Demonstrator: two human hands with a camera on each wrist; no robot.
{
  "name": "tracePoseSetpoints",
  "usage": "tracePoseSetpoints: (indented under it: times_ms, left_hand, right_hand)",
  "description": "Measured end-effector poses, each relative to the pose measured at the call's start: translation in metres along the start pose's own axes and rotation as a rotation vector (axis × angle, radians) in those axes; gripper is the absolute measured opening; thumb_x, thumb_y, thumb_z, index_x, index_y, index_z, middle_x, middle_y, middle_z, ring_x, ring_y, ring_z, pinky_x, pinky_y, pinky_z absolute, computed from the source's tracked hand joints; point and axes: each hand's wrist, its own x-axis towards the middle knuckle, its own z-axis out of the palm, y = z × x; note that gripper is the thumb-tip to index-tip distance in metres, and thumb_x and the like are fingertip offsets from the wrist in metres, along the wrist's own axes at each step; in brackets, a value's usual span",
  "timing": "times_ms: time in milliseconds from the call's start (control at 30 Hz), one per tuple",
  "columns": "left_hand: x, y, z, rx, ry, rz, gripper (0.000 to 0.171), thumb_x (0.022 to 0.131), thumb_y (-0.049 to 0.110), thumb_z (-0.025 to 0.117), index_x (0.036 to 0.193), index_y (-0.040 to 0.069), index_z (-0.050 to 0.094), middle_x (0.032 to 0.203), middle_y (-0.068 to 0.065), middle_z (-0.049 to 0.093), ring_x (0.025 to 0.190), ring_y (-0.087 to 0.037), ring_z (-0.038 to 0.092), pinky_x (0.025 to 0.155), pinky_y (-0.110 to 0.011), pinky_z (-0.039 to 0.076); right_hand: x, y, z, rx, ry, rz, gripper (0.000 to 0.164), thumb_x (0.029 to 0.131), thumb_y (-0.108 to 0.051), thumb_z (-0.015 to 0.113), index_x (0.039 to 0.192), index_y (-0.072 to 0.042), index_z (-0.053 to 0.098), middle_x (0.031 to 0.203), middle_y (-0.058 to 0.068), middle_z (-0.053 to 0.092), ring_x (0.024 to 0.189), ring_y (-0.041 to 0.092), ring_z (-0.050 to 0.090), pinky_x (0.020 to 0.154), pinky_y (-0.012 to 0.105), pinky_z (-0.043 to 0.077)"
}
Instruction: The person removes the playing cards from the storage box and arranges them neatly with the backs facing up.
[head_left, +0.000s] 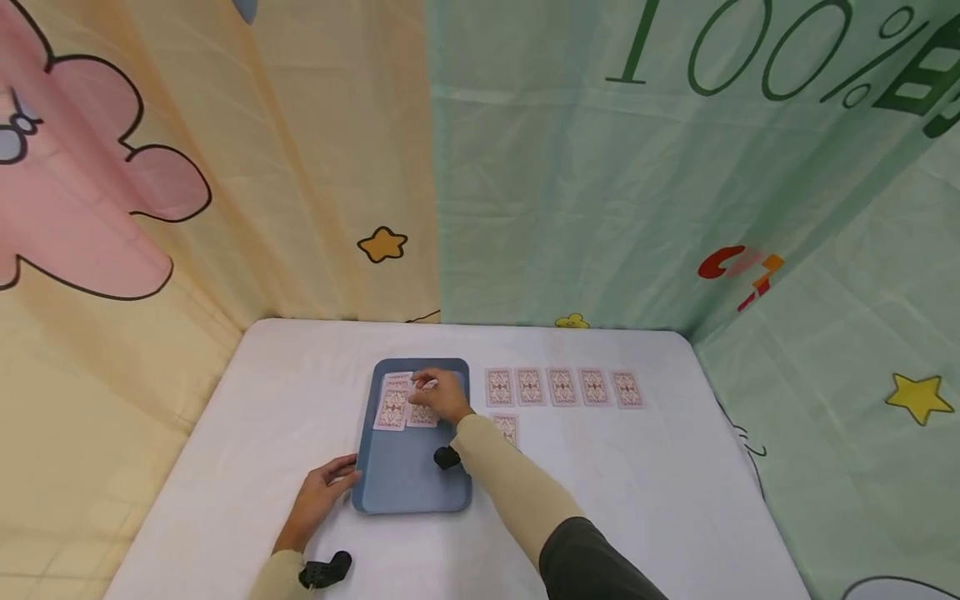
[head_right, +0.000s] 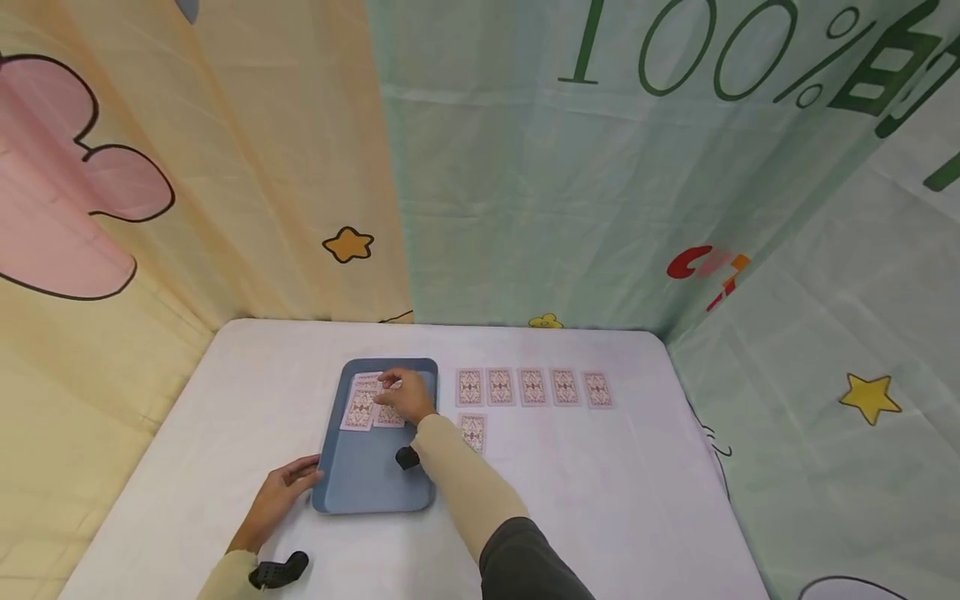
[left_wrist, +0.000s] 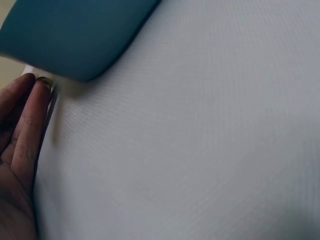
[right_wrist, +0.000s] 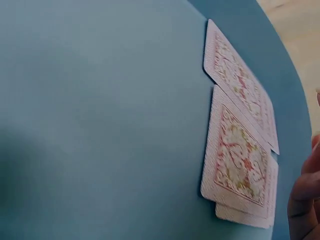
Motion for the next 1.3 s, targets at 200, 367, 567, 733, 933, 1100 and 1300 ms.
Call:
tracePoseSetpoints:
  times_ms: [200,367,567,733,933,1100,1300]
  left_hand:
    - [-0.001,-0.002,0.003,-0.01,0.014,0.008,0.048,0.089,0.022,0.069,0.129,-0.003,0.058,0.115,-0.016,0.065,0.11,-0.026,0.059,0.083,-0.022,0.047]
    - [-0.002,-0.003,0.005,-0.021,0.017,0.01,0.046,0.089,0.02,0.069,0.128,-0.003,0.058,0.114,-0.015,0.066,0.108,-0.025,0.061,0.081,-0.02,0.047]
    - [-0.001,-0.003,0.006,-0.044,0.018,0.005,0.046,0.088,0.02,0.07,0.127,-0.003,0.059,0.114,-0.015,0.066,0.105,-0.022,0.061,0.081,-0.02,0.048]
    - [-0.001,-0.004,0.007,-0.025,0.021,-0.003,0.047,0.088,0.022,0.071,0.127,-0.002,0.059,0.113,-0.013,0.066,0.104,-0.022,0.061,0.081,-0.022,0.048]
    - [0.0,-0.004,0.005,-0.024,0.018,0.019,0.046,0.088,0.02,0.07,0.127,-0.003,0.059,0.114,-0.015,0.065,0.103,-0.022,0.062,0.08,-0.021,0.049]
    - [-0.001,-0.002,0.003,-0.027,0.015,0.009,0.047,0.089,0.02,0.07,0.128,-0.003,0.058,0.115,-0.015,0.065,0.105,-0.023,0.061,0.08,-0.021,0.049]
    - [-0.001,0.0,0.002,-0.027,0.016,0.012,0.046,0.089,0.019,0.07,0.128,-0.003,0.058,0.114,-0.014,0.065,0.105,-0.022,0.061,0.08,-0.021,0.049]
  right_hand:
    - [0.001,0.002,0.015,-0.121,0.015,0.051,0.043,0.075,-0.008,0.082,0.115,-0.003,0.067,0.099,0.005,0.063,0.087,0.014,0.053,0.08,0.028,0.046]
    - [0.005,0.003,0.025,-0.208,0.026,0.097,0.051,0.072,-0.01,0.085,0.119,-0.005,0.065,0.109,0.005,0.062,0.1,0.018,0.055,0.094,0.034,0.044]
    - [0.01,0.01,0.036,-0.314,0.007,0.129,0.062,0.069,-0.013,0.088,0.124,-0.006,0.062,0.122,0.008,0.058,0.118,0.023,0.053,0.105,0.036,0.039]
    - [0.012,0.017,0.043,-0.383,-0.001,0.124,0.07,0.065,-0.017,0.09,0.127,-0.01,0.06,0.127,0.006,0.053,0.117,0.024,0.054,0.103,0.036,0.04]
    - [0.009,0.008,0.046,-0.463,-0.028,0.131,0.074,0.064,-0.018,0.091,0.13,-0.012,0.058,0.125,0.005,0.05,0.11,0.022,0.056,0.099,0.036,0.044]
    - [0.011,0.005,0.048,-0.491,-0.046,0.163,0.073,0.065,-0.02,0.091,0.129,-0.012,0.058,0.129,0.006,0.048,0.111,0.023,0.057,0.099,0.037,0.045]
    - [0.012,0.005,0.049,-0.507,-0.038,0.178,0.071,0.065,-0.02,0.091,0.128,-0.012,0.059,0.132,0.009,0.045,0.105,0.025,0.058,0.095,0.038,0.047]
